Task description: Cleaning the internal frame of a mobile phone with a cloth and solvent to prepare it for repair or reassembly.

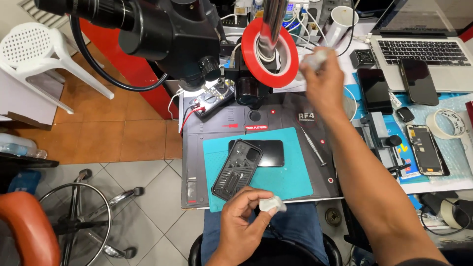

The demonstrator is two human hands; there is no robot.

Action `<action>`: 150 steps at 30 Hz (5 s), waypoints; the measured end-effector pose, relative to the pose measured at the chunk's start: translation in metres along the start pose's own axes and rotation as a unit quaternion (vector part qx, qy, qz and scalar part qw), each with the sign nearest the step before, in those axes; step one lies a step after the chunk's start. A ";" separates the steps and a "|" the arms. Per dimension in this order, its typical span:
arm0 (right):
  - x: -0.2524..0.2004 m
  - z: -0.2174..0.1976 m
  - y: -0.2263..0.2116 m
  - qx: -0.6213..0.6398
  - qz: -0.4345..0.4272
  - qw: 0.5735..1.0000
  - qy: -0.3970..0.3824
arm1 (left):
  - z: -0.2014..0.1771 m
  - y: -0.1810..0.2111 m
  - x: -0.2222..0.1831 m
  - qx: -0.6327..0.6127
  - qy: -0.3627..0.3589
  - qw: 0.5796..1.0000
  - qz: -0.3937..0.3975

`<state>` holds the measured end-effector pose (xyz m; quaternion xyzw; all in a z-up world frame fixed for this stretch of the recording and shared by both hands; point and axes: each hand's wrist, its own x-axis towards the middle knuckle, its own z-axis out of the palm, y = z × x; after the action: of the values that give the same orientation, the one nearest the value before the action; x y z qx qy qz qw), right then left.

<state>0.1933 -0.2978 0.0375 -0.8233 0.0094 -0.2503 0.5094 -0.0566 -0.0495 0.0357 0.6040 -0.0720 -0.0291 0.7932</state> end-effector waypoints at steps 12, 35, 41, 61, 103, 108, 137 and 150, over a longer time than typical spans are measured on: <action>-0.224 -0.131 -0.120 -0.075 -0.078 0.943 -0.314 | 0.001 -0.010 -0.003 -0.034 -0.024 0.998 -0.053; -0.231 -0.142 -0.129 -0.187 -0.129 0.927 -0.299 | 0.004 -0.002 0.000 0.170 -0.055 0.984 0.005; -0.229 -0.136 -0.131 -0.178 -0.153 0.916 -0.326 | 0.003 0.001 0.001 0.171 -0.060 0.983 0.003; -0.239 -0.143 -0.130 -0.193 -0.147 0.919 -0.311 | 0.009 -0.029 -0.013 0.014 -0.064 0.994 -0.089; -0.088 -0.088 0.003 0.335 0.087 0.938 0.018 | 0.002 -0.017 -0.012 -0.194 -0.109 0.972 -0.073; 0.034 -0.045 0.094 0.186 0.053 0.953 0.232 | -0.001 -0.015 -0.018 -0.077 -0.091 0.990 -0.077; -0.260 -0.064 -0.095 0.315 0.061 0.928 -0.187 | 0.017 -0.018 -0.013 -0.160 -0.020 0.975 -0.153; -0.258 -0.066 -0.050 0.434 0.228 0.871 0.001 | -0.053 -0.007 0.046 0.640 0.033 0.768 0.003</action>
<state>-0.0720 -0.2588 -0.0005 -0.4938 0.0880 -0.1068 0.8585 -0.0026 -0.0067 0.0191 0.9719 -0.0502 0.0462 0.2253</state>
